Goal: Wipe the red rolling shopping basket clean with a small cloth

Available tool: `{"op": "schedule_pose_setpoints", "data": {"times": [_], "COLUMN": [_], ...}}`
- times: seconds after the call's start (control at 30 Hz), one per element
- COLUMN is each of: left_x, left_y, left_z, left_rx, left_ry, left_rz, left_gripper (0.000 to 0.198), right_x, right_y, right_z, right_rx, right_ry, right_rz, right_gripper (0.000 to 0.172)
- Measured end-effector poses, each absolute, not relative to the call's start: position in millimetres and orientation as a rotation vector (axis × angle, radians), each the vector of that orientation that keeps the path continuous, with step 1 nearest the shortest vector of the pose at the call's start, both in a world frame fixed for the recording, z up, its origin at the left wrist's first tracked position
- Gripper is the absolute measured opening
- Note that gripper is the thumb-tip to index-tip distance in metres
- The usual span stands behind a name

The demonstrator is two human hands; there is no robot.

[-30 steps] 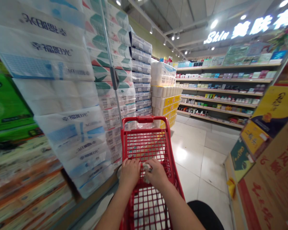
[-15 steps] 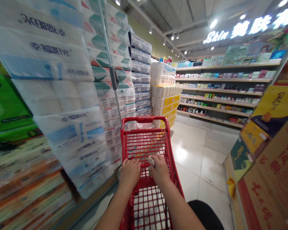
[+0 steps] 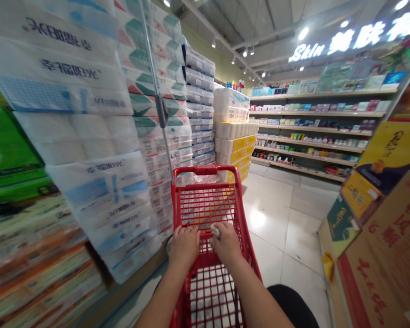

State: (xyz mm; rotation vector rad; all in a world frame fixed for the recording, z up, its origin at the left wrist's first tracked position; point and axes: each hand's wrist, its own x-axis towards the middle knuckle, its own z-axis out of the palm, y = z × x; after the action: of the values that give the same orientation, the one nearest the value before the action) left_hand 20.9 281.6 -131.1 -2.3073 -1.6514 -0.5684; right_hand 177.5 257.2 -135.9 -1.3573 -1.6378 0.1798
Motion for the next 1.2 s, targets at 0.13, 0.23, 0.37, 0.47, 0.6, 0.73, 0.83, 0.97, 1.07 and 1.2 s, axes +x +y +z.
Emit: {"op": "schedule_pose_setpoints", "data": {"times": [0.13, 0.23, 0.37, 0.47, 0.6, 0.73, 0.83, 0.97, 1.07, 1.2], "left_x": [20, 20, 22, 21, 21, 21, 21, 21, 21, 21], "left_y": [281, 281, 281, 280, 280, 280, 280, 280, 281, 281], "left_z": [-131, -129, -129, -129, -129, -128, -129, -130, -130, -130], "left_rx": [-2.320, -2.324, -2.321, -2.330, -2.328, -2.323, -2.319, -2.313, -2.316, -2.313], "left_ry": [-1.654, -1.670, -1.681, -1.685, -1.673, -1.667, -1.661, -1.660, -1.660, -1.663], "left_rz": [-0.555, -0.556, -0.569, -0.582, -0.579, -0.570, -0.569, -0.560, -0.564, -0.575], "left_gripper": [0.039, 0.038, 0.038, 0.038, 0.039, 0.037, 0.037, 0.037, 0.037, 0.038], "right_x": [173, 175, 178, 174, 176, 182, 179, 173, 179, 182], "right_y": [257, 258, 257, 256, 257, 257, 256, 255, 257, 256], "right_z": [-138, -136, -135, -136, -134, -132, -134, -136, -133, -133], "right_rx": [-1.247, -1.284, -1.389, -1.318, -1.284, -1.427, -1.433, -1.298, -1.380, -1.502], "right_ry": [-1.770, -1.681, -1.614, -1.726, -1.678, -1.575, -1.646, -1.708, -1.604, -1.566], "right_rz": [0.249, 0.189, 0.158, 0.241, 0.206, 0.086, 0.157, 0.221, 0.107, 0.067], "right_gripper": [0.033, 0.039, 0.037, 0.030, 0.040, 0.037, 0.026, 0.028, 0.034, 0.030]}}
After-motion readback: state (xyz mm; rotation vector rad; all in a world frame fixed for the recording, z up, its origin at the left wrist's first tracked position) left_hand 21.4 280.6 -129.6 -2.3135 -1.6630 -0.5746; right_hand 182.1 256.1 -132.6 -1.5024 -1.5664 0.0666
